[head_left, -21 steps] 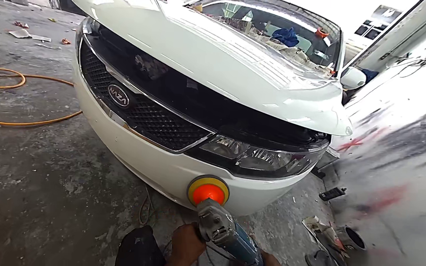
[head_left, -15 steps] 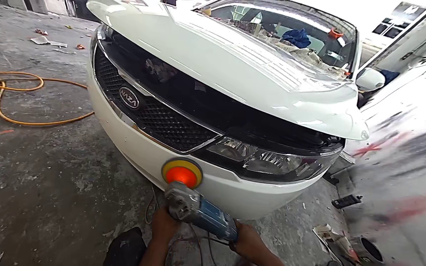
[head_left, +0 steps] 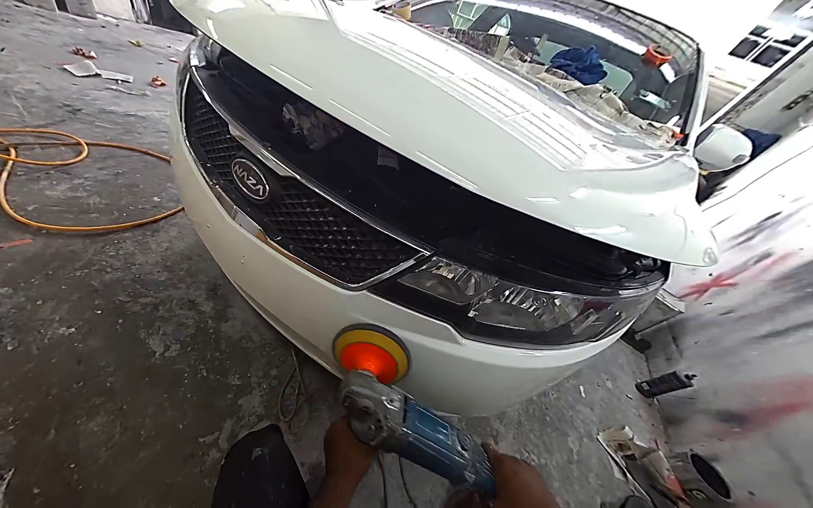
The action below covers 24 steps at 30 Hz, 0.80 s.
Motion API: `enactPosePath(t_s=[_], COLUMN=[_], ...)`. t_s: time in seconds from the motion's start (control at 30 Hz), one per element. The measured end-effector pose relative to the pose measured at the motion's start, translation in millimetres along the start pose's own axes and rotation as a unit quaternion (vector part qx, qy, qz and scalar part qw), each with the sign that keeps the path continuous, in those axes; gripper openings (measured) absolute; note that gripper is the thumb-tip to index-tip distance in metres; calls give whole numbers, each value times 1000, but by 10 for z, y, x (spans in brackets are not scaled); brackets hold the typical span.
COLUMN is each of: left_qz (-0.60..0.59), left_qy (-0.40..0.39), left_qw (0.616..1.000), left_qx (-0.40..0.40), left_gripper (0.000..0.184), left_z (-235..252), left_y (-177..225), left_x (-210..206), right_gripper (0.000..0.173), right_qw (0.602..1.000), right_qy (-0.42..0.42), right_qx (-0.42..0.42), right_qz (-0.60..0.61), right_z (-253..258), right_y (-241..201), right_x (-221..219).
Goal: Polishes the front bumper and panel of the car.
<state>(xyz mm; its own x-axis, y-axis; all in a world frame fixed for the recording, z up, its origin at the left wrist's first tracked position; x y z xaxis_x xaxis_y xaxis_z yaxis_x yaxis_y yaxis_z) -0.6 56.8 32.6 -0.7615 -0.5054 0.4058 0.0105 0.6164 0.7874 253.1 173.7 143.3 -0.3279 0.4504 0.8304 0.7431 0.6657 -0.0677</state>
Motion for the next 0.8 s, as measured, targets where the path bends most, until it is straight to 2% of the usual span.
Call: enactPosePath(t_s=[0.07, 0.13, 0.23, 0.3, 0.4, 0.53, 0.67, 0.8], left_qz=[72, 104, 63, 6, -69, -120, -163, -149], left_qy=[-73, -105, -93, -65, -38, -10, 45, 111], left_qw=[994, 989, 994, 998, 996, 992, 983, 976], left_qx=[21, 18, 14, 27, 31, 26, 66, 110], left_gripper=[50, 50, 58, 67, 79, 79, 65, 56], left_z=[-105, -135, -6, 158, 436, 748, 962, 1133], left_y=[-7, -85, -269, -406, -598, -710, -669, -496], left_x=[-288, -518, -608, -494, -271, 162, 843, 1685], right_gripper=[80, 80, 79, 75, 66, 62, 57, 58], right_qw=[1000, 1000, 999, 998, 997, 996, 996, 994], right_qy=[1, -9, -27, -37, -34, -41, -30, -14], right_qx=[-8, -5, -24, -35, -35, -17, 16, 67], right_qz=[20, 23, -14, -40, -68, -79, -82, -80], right_z=[-125, -127, 9, 106, 224, 462, 700, 904], right_y=[261, 430, 411, 171, -261, -779, -1501, -2255], right_x=[-196, -331, -384, -316, -196, -58, 312, 771])
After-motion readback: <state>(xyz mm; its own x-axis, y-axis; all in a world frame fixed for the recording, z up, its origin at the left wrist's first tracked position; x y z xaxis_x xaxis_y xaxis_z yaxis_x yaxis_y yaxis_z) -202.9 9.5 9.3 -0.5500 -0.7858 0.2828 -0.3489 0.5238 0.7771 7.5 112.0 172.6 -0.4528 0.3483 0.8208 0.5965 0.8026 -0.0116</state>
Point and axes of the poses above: each hand's wrist, its own z-axis towards the middle knuckle, its own x-axis out of the back of the hand, y = z × x, the point moved 10 cm from there along z, towards the middle knuckle, and after that the axes turned 15 degrees about x, right-handed, at the moved point
